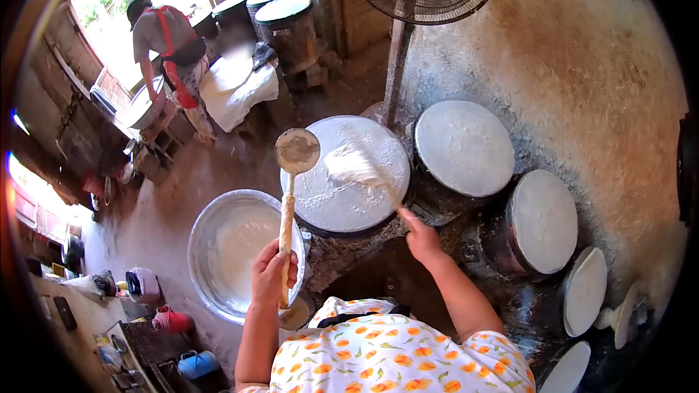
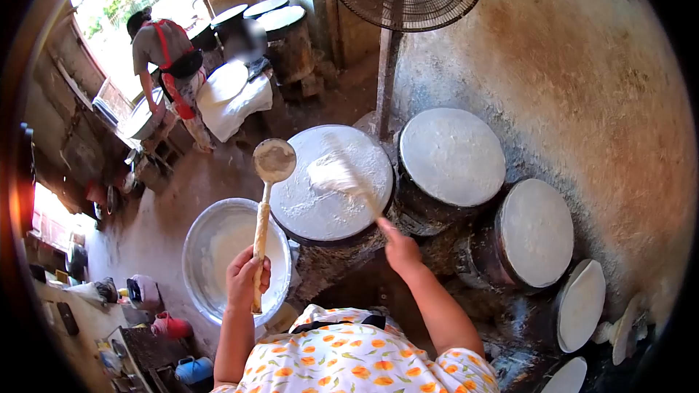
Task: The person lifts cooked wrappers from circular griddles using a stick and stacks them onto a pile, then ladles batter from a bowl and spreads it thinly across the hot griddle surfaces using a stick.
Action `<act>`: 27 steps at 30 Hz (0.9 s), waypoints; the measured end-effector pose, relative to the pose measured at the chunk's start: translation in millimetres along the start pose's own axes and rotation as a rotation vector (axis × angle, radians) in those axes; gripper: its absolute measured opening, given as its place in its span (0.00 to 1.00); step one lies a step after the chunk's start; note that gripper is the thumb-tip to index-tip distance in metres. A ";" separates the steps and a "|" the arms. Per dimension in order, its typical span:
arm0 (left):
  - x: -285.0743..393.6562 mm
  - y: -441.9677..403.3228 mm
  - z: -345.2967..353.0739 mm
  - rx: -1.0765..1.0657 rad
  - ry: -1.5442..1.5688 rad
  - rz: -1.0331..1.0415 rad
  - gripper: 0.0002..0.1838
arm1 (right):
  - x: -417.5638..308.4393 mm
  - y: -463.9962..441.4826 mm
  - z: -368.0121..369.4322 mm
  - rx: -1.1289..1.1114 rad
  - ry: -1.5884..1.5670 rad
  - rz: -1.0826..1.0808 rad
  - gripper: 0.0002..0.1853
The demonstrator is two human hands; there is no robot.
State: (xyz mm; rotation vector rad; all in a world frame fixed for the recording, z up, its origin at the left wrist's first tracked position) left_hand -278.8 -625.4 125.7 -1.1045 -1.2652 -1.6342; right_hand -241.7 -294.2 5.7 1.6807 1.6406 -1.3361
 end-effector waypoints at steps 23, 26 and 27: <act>-13.0 -60.8 -10.5 0.057 -0.343 -0.020 0.16 | -30.2 33.0 -6.7 -0.420 0.119 0.409 0.31; -21.0 -56.7 -4.7 0.043 -0.415 -0.076 0.07 | -16.0 51.2 -11.4 -0.034 -0.062 0.340 0.33; -21.6 -51.3 -1.1 0.042 -0.414 -0.076 0.07 | 2.0 59.9 4.8 -0.018 -0.147 0.231 0.32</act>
Point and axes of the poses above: each hand's wrist, its own y-axis away from the middle knuckle, its own z-axis out of the palm, x = y × z, the point moved 4 cm from there along -y, towards the middle knuckle, and after that the axes turned 10 degrees about -y, right-handed, at the moved point
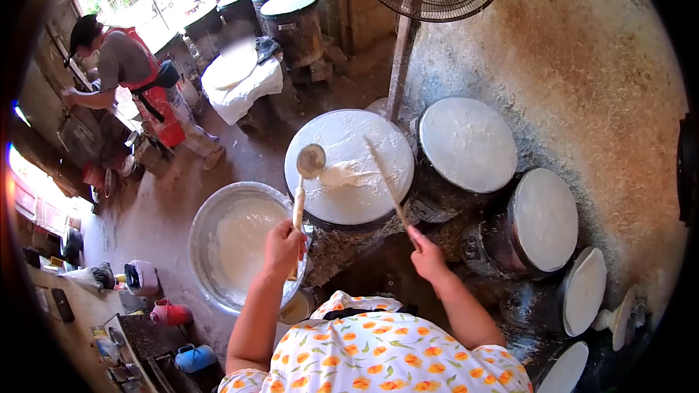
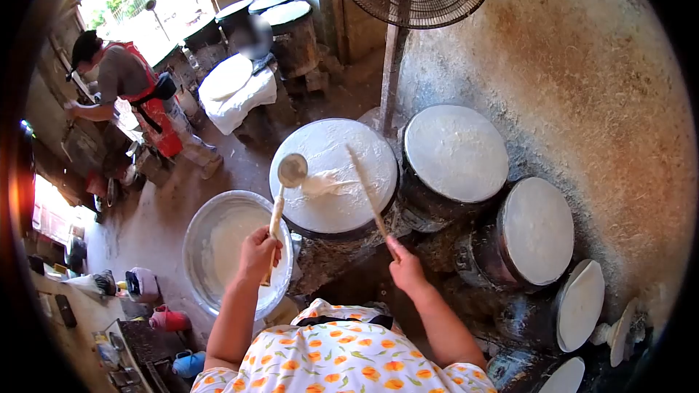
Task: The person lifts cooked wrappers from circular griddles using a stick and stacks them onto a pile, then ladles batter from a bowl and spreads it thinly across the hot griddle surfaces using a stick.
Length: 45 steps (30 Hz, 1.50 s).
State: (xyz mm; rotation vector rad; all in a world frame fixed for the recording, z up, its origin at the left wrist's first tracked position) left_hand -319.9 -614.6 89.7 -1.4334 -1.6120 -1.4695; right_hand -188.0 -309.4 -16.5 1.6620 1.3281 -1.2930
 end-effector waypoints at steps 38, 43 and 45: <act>-216.8 111.5 -170.8 0.169 1.638 -0.039 0.17 | -38.1 -8.2 65.1 -0.068 0.170 0.093 0.30; -299.5 79.8 -136.4 0.129 1.764 -0.298 0.06 | -35.2 -32.0 48.7 0.205 0.257 0.325 0.34; -315.5 72.3 -121.1 0.154 1.760 -0.432 0.06 | -13.0 8.6 76.8 0.084 0.257 0.410 0.35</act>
Point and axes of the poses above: each hand's wrist, its own y-axis away from the middle knuckle, its own z-axis out of the palm, x = y × z, the point moved 4 cm from there along -y, towards the middle knuckle, and after that the axes turned 10 degrees about -y, right-handed, at the moved point
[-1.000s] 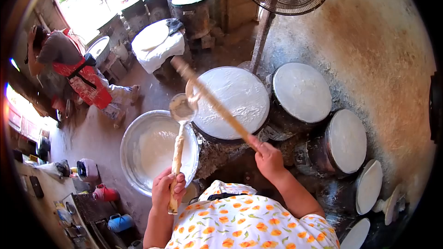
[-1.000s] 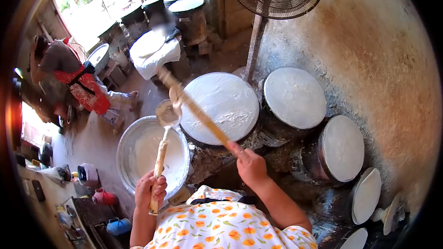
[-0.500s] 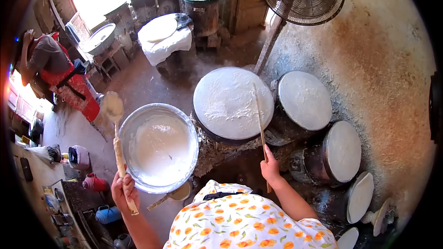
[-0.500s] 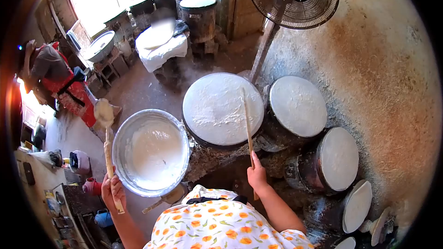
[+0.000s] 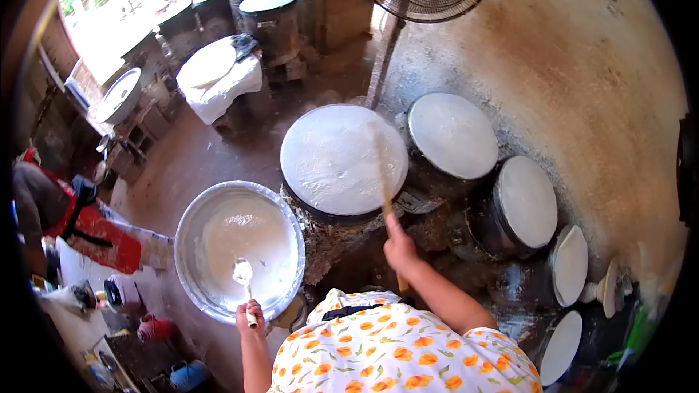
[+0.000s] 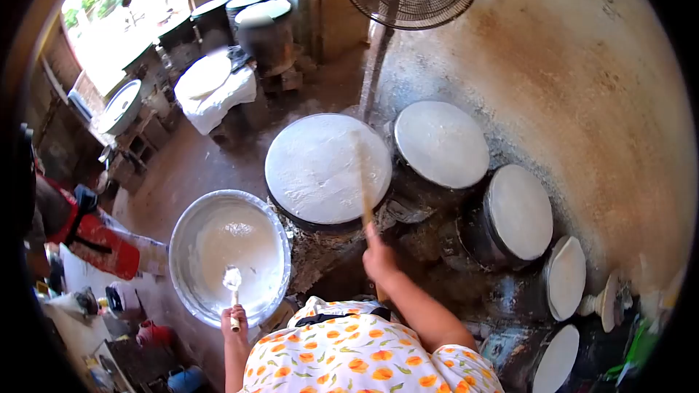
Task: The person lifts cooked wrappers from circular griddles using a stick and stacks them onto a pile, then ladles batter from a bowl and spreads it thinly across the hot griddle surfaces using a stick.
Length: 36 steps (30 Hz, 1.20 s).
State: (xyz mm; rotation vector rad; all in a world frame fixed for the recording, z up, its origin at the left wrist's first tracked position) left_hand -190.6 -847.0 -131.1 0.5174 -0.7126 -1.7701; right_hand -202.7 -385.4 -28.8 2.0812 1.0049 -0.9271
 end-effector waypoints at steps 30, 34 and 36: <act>-467.0 -33.1 136.2 -0.287 -1.337 -0.159 0.06 | 274.5 278.0 -313.9 0.631 -0.445 0.267 0.36; -600.7 17.7 170.0 -0.670 -1.678 -0.162 0.09 | 295.2 323.6 -329.6 0.839 -0.278 0.362 0.35; -663.2 26.8 179.0 -0.847 -1.772 -0.174 0.12 | 301.2 341.0 -330.9 1.002 -0.117 0.310 0.34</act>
Point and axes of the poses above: each hand's wrist, its own y-axis away from the middle knuckle, its own z-axis out of the palm, x = y × z, the point moved 4 cm from there along -y, towards the middle knuckle, and after that the axes turned 10 degrees about -y, right-handed, at the moved point
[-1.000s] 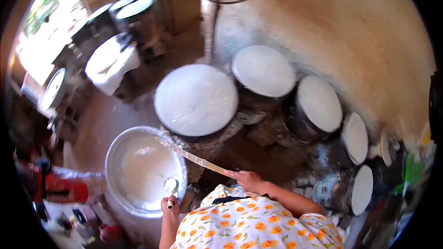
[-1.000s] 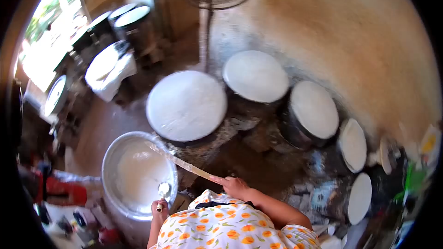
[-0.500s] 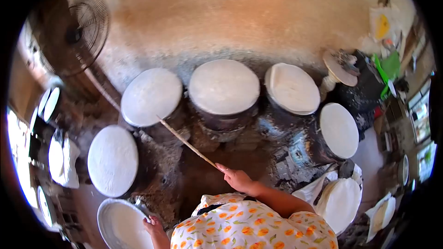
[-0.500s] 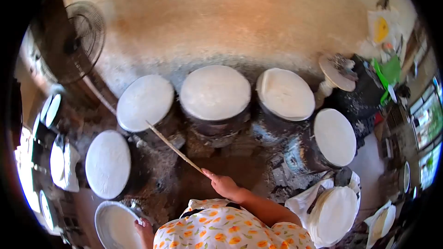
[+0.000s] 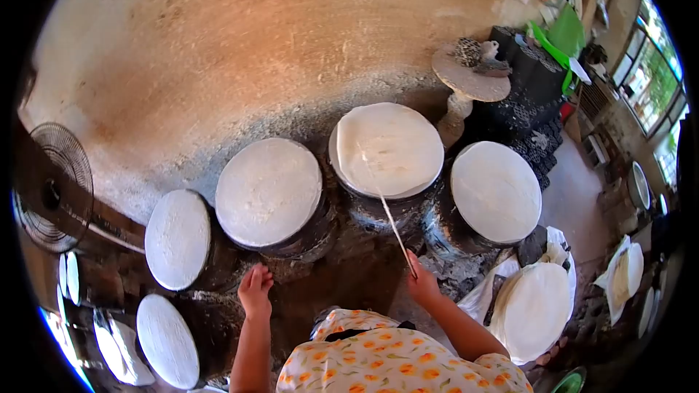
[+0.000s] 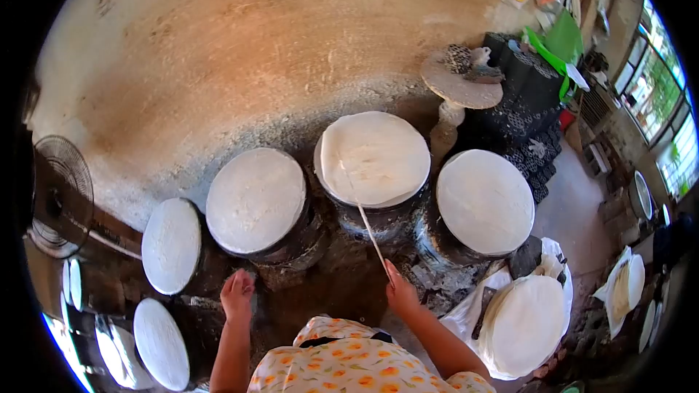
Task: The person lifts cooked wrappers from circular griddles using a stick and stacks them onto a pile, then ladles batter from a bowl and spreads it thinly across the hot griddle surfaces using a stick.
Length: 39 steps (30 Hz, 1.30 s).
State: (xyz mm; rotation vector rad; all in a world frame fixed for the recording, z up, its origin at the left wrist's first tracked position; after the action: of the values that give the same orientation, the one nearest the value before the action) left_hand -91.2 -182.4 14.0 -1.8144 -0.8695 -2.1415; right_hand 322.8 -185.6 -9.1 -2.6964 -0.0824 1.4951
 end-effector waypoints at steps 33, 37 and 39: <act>126.4 -129.8 397.5 -0.086 -0.568 1.067 0.07 | 6.5 84.4 -83.7 0.541 0.069 0.448 0.28; 92.0 -138.4 359.2 0.008 -0.608 0.811 0.08 | 0.7 64.9 -100.7 0.506 0.051 0.266 0.30; 29.4 -161.0 345.8 0.064 -0.692 0.637 0.09 | -3.6 45.5 -106.9 0.459 -0.024 0.297 0.31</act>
State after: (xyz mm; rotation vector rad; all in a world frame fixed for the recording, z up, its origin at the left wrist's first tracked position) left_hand 107.7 144.3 18.2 -2.4055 -0.3567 -1.1012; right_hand 412.5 -233.8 47.0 -2.3876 0.6069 1.3959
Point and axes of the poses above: each hand's wrist, its own y-axis away from the middle knuckle, its own z-axis out of the palm, x = y × z, the point moved 4 cm from there along -y, towards the middle knuckle, and after that the axes turned 10 degrees about -y, right-handed, at the moved point
